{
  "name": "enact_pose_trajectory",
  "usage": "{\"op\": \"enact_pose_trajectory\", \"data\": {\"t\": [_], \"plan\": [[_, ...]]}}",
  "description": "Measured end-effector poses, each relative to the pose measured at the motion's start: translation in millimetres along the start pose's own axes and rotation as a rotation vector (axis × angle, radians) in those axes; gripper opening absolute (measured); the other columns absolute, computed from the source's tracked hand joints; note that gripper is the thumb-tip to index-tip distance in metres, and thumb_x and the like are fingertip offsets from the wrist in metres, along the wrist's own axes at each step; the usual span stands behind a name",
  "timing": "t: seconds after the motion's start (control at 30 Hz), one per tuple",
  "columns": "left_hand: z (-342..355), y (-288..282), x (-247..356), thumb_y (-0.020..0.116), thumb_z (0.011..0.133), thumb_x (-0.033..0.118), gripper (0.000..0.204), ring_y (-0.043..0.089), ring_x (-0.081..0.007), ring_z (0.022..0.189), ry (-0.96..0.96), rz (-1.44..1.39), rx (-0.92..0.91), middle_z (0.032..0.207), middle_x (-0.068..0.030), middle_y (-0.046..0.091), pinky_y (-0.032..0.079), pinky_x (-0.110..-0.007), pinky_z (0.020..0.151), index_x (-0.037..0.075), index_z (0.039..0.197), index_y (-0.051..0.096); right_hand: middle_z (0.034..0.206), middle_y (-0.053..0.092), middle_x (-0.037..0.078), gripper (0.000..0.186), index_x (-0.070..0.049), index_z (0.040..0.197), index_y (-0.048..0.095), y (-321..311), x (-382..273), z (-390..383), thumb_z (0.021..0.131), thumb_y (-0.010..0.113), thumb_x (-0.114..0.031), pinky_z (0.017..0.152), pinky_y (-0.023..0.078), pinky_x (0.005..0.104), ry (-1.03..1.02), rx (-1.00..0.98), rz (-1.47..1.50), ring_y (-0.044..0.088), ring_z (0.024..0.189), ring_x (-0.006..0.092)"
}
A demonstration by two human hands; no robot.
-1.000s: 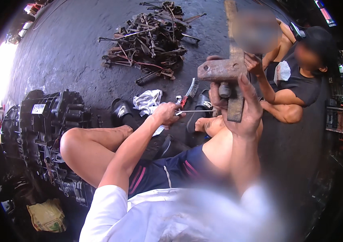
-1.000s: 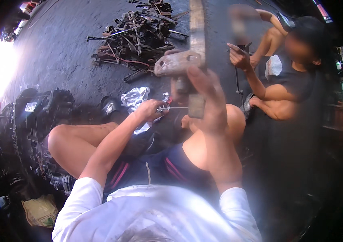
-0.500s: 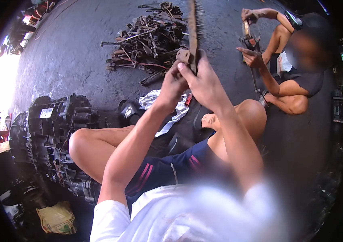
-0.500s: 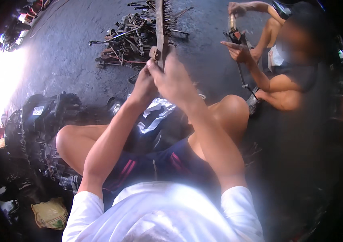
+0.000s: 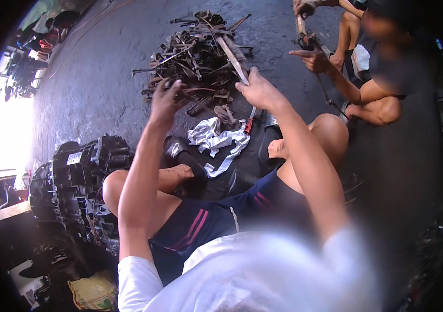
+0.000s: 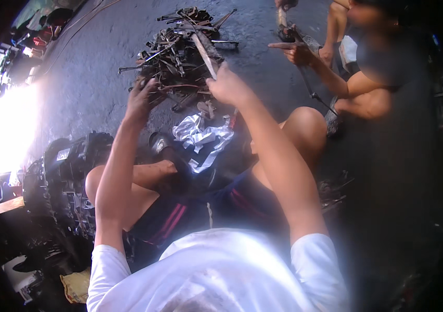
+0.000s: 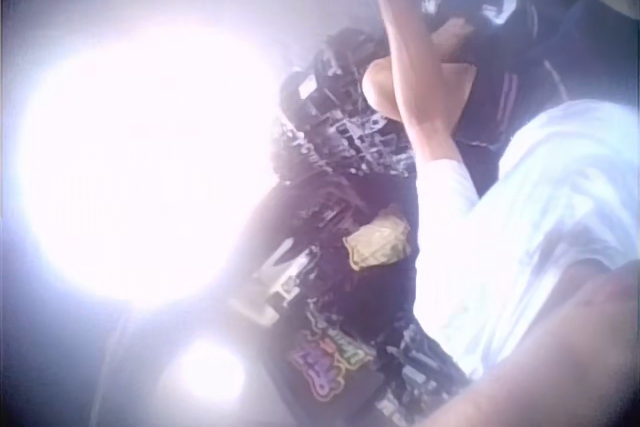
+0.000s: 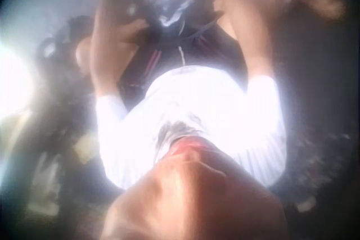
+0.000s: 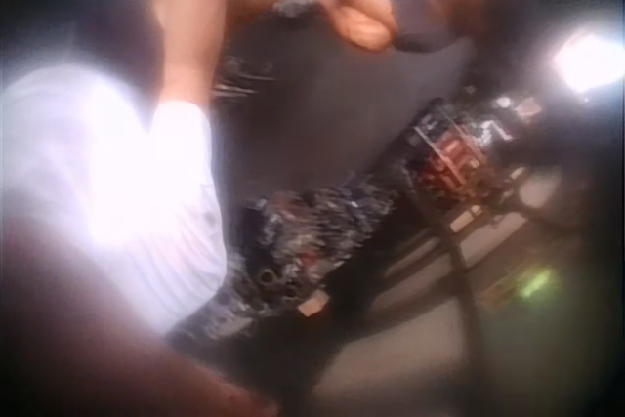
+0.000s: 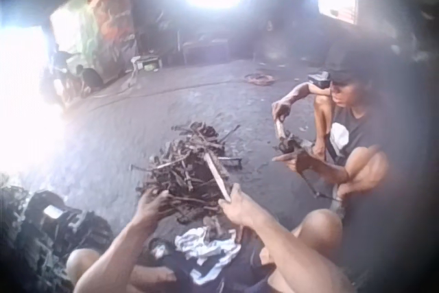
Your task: Cleaning and repairing metal automotive components using a wire brush and hammer.
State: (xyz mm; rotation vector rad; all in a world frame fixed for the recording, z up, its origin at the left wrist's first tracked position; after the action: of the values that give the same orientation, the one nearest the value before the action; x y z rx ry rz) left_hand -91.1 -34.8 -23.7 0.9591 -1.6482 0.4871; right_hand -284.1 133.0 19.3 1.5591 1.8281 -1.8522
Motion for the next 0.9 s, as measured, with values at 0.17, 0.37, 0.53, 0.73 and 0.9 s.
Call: {"op": "enact_pose_trajectory", "data": {"t": [0.17,0.37,0.53,0.73,0.9], "plan": [[15.8,-118.7,-10.8,0.057,0.100,0.032,0.038,0.071,-0.0257,0.090,-0.150,0.181,0.201,0.100,-0.0149,0.070,0.060,-0.037,0.075,0.005,0.126,0.051,0.120,0.058,0.038,0.053,0.013,0.124,0.040,53.8,97.5,28.6,0.087,0.057,-0.021,0.100,0.046,0.0490,0.338,0.202,0.047,0.058,0.115,0.0485],[-3.6,-142.5,-24.7,0.054,0.102,0.035,0.036,0.072,-0.0258,0.088,-0.208,0.319,0.193,0.103,-0.0174,0.071,0.059,-0.035,0.074,0.003,0.120,0.055,0.119,0.061,0.033,0.050,0.007,0.124,0.046,179.4,246.7,-37.6,0.087,0.061,-0.022,0.099,0.046,0.0490,0.734,0.290,0.130,0.059,0.115,0.0453],[-13.5,-180.1,-28.0,0.058,0.100,0.038,0.042,0.067,-0.0176,0.077,-0.206,0.648,0.102,0.087,-0.0119,0.071,0.054,-0.031,0.068,0.000,0.119,0.055,0.119,0.061,0.033,0.051,0.008,0.124,0.049,207.5,268.7,-51.9,0.087,0.061,-0.025,0.099,0.047,0.0488,0.751,0.275,0.111,0.060,0.113,0.0448],[-15.6,-133.4,18.3,0.071,0.091,0.026,0.074,0.063,-0.0244,0.071,0.204,0.969,0.350,0.086,-0.0137,0.067,0.051,-0.037,0.068,0.006,0.149,0.031,0.111,0.064,0.033,0.049,0.007,0.118,0.054,202.9,268.3,-21.7,0.087,0.064,-0.030,0.095,0.047,0.0503,0.576,0.439,0.154,0.061,0.108,0.0474],[-33.3,-67.4,48.2,0.071,0.086,0.007,0.060,0.066,-0.0261,0.095,0.678,1.163,0.064,0.123,-0.0166,0.058,0.055,-0.038,0.078,0.014,0.140,0.048,0.108,0.066,0.030,0.049,0.005,0.113,0.060,222.2,227.9,-19.9,0.084,0.069,-0.034,0.092,0.048,0.0500,0.439,0.288,0.280,0.062,0.107,0.0456]]}}
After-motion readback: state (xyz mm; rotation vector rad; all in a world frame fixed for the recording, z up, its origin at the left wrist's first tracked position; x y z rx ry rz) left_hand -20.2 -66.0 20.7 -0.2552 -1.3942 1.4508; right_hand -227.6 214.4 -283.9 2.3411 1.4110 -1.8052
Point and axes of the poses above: each hand's wrist, its own z-axis towards the middle knuckle, its own y-axis out of the palm, x = y × z, the point moved 8 cm from there along z, towards the middle knuckle
